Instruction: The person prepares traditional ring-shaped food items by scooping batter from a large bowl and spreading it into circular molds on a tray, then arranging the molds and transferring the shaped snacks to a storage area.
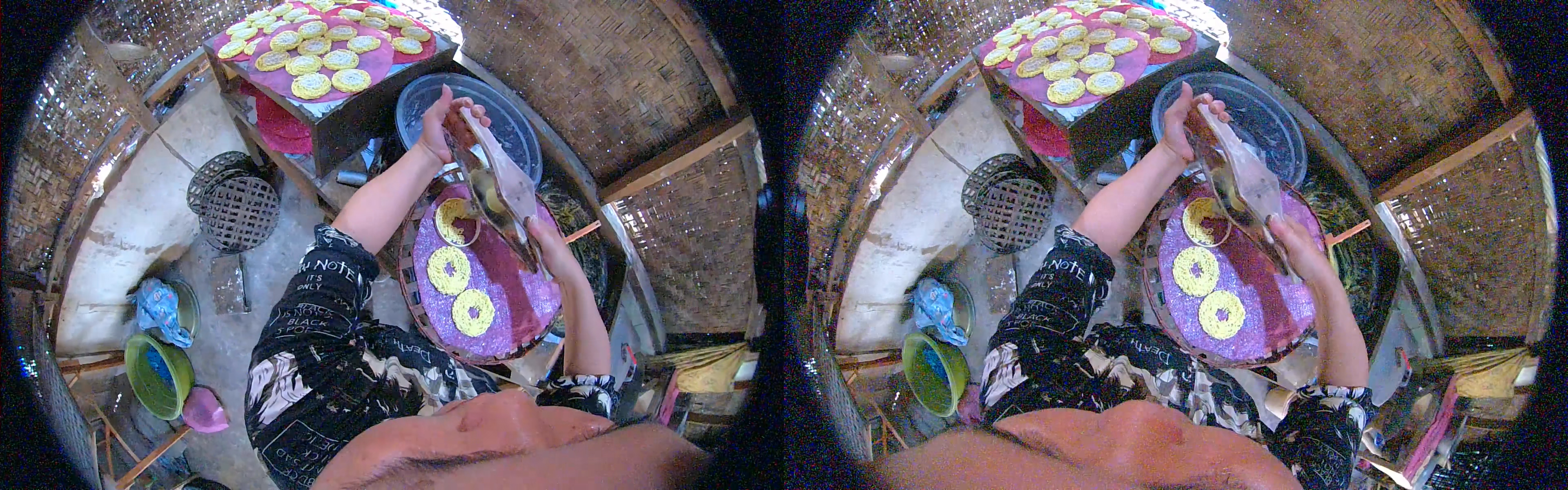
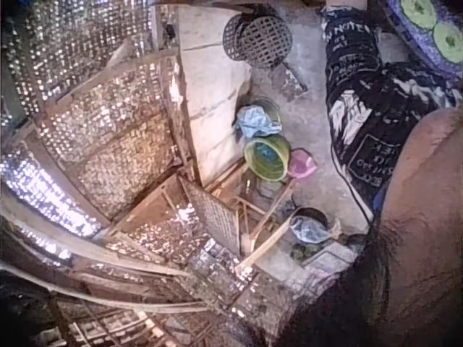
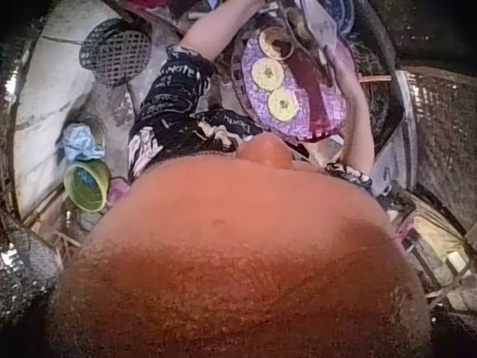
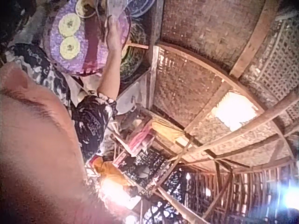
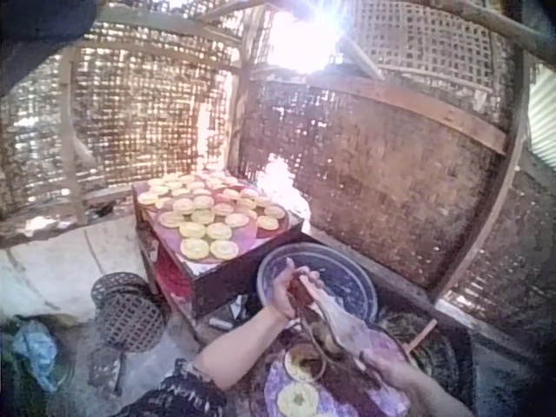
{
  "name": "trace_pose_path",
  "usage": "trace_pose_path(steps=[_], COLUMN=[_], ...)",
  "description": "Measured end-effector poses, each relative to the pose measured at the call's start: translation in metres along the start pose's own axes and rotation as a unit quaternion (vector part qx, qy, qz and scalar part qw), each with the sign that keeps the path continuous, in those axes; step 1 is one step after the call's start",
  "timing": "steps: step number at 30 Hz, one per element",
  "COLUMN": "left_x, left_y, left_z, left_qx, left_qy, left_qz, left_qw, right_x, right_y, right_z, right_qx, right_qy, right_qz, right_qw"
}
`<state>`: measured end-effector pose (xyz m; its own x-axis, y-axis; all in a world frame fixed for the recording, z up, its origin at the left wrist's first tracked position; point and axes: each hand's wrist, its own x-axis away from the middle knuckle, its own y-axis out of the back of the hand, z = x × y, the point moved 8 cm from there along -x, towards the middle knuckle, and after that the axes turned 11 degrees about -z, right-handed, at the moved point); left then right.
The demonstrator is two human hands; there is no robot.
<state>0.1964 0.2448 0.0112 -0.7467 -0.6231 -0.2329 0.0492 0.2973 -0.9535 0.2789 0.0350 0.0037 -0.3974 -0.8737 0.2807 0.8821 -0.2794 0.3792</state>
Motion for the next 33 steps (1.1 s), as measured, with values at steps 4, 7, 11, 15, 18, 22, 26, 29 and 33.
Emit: trace_pose_path(steps=[4,7,11,15,18,22,26,29,33], left_x=[0.007,0.021,0.038,0.039,0.034,0.029,0.068,0.085,0.111], left_y=[0.011,0.009,0.009,0.011,0.001,-0.01,-0.015,0.031,0.095], left_z=[0.016,0.022,0.015,-0.007,-0.029,-0.034,0.005,-0.014,-0.027], left_qx=[0.036,0.042,-0.003,-0.023,-0.113,-0.244,-0.715,-0.692,-0.297], left_qy=[0.02,0.025,0.016,-0.003,-0.029,0.037,-0.159,-0.206,-0.053], left_qz=[-0.025,-0.047,-0.111,-0.119,-0.113,-0.025,0.037,-0.109,-0.242], left_qw=[0.999,0.998,0.994,0.993,0.987,0.969,0.68,0.683,0.922], right_x=[0.019,0.027,0.033,0.031,0.017,0.0,-0.005,-0.009,-0.034], right_y=[0.005,0.003,-0.007,-0.036,-0.042,-0.032,-0.042,-0.056,-0.031], right_z=[-0.003,-0.011,-0.011,-0.007,-0.003,0.024,0.028,0.029,-0.003], right_qx=[-0.013,-0.007,-0.021,-0.065,-0.066,-0.136,-0.157,-0.152,0.024], right_qy=[-0.074,-0.092,-0.064,-0.075,-0.051,0.081,0.114,0.175,0.146], right_qz=[0.051,0.034,0.013,0.058,0.048,-0.024,-0.048,0.054,-0.112], right_qw=[0.996,0.995,0.998,0.993,0.995,0.987,0.98,0.971,0.983])
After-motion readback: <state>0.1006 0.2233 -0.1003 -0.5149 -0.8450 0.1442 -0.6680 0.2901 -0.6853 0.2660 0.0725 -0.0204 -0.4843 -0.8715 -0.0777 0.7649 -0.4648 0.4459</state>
